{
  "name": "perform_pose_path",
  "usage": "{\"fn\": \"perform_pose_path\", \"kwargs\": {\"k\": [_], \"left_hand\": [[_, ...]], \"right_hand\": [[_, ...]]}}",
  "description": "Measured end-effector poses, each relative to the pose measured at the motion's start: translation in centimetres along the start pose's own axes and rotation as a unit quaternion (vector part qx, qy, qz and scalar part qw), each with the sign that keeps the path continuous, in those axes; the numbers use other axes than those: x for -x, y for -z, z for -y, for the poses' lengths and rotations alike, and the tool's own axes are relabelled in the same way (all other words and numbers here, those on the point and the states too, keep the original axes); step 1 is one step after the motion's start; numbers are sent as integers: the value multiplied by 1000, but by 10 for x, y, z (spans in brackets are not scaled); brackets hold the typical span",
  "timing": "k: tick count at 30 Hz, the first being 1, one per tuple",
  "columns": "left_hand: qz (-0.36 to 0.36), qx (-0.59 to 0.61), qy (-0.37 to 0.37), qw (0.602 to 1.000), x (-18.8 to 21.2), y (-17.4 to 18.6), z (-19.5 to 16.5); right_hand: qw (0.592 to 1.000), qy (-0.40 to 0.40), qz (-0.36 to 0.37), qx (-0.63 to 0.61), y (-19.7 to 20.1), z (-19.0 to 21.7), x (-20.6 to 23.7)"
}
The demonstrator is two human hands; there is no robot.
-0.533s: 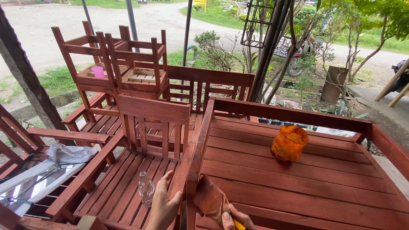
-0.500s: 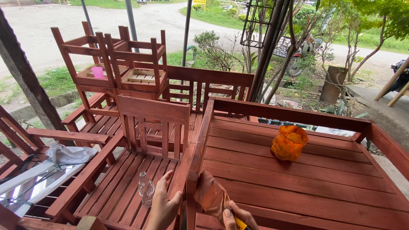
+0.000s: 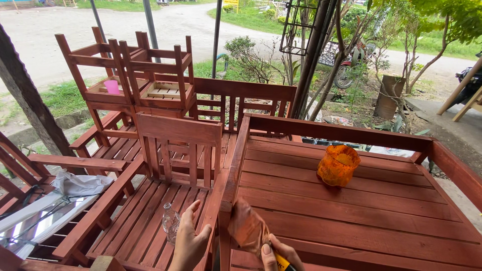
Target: The person applies reddish-brown stain to a wooden table using a cloth. They repeatedly dip the cloth into a small orange container and wipe the tabletop and frame, moving around the table to cover different sections.
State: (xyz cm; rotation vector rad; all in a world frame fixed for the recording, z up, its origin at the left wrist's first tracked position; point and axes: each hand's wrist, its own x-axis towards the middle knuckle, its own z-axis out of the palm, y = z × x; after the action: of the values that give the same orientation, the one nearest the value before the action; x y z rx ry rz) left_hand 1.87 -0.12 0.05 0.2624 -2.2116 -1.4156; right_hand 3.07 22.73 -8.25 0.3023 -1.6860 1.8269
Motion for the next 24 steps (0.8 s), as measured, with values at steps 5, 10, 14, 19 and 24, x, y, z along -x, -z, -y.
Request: {"fn": "perform_pose_path", "kwargs": {"k": [5, 10, 14, 19, 24], "left_hand": [[6, 2, 23, 1000, 5, -1, -6], [-2, 1, 7, 1000, 7, -8, -14], [6, -10, 16, 1000, 4, -9, -19], [13, -13, 34, 999, 5, -9, -25], [12, -23, 50, 998, 4, -14, -23]], "right_hand": [[999, 33, 14, -15, 5, 13, -22], [996, -81, 5, 47, 7, 40, -33], [986, -156, -34, 53, 3, 66, -41], [997, -54, 46, 39, 24, 72, -42], [989, -95, -19, 113, 34, 54, -48]]}}
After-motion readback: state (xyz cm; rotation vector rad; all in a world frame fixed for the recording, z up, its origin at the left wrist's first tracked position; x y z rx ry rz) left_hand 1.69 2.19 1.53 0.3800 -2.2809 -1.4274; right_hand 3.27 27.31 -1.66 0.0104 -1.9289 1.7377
